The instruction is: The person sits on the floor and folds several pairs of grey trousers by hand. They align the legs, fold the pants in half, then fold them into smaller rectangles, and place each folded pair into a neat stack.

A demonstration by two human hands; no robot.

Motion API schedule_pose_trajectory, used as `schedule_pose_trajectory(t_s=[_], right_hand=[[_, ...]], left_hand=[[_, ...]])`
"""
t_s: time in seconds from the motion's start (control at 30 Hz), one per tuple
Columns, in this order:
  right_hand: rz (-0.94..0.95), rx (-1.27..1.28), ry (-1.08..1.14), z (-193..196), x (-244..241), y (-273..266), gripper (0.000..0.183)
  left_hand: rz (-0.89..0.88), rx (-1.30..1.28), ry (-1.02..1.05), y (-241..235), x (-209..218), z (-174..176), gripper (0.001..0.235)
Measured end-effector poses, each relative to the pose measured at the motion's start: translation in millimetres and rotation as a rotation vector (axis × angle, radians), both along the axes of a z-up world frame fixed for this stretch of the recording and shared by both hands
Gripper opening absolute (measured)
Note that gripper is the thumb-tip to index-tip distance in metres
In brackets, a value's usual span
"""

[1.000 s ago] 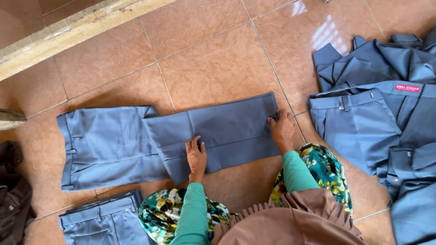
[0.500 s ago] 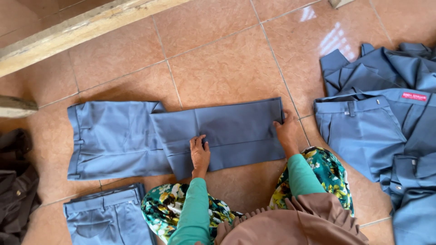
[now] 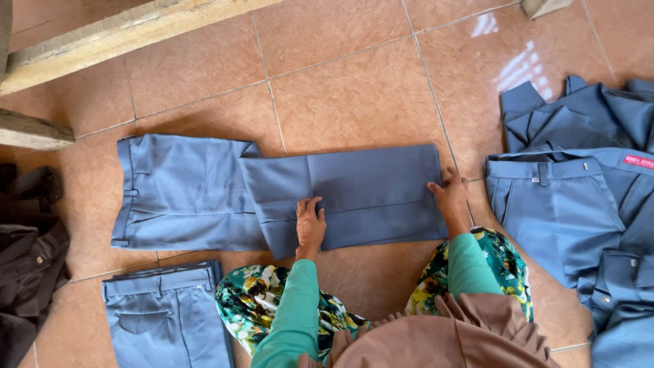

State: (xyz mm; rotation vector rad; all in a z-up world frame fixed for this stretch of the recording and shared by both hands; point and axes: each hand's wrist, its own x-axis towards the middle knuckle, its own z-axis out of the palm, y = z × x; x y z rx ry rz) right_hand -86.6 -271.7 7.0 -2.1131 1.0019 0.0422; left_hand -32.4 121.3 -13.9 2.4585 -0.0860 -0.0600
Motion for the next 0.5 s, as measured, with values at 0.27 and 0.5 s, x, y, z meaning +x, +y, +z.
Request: schedule_pose_trajectory(t_s=[0.27, 0.5], right_hand=[[0.071, 0.038, 0.093, 36, -23, 37, 0.086], [0.096, -0.081, 0.060, 13, -47, 27, 0.081]], left_hand=[[-0.008, -0.018, -0.014, 2, -1, -10, 0.035], [-0.002, -0.018, 0.010, -1, -2, -7, 0.036]])
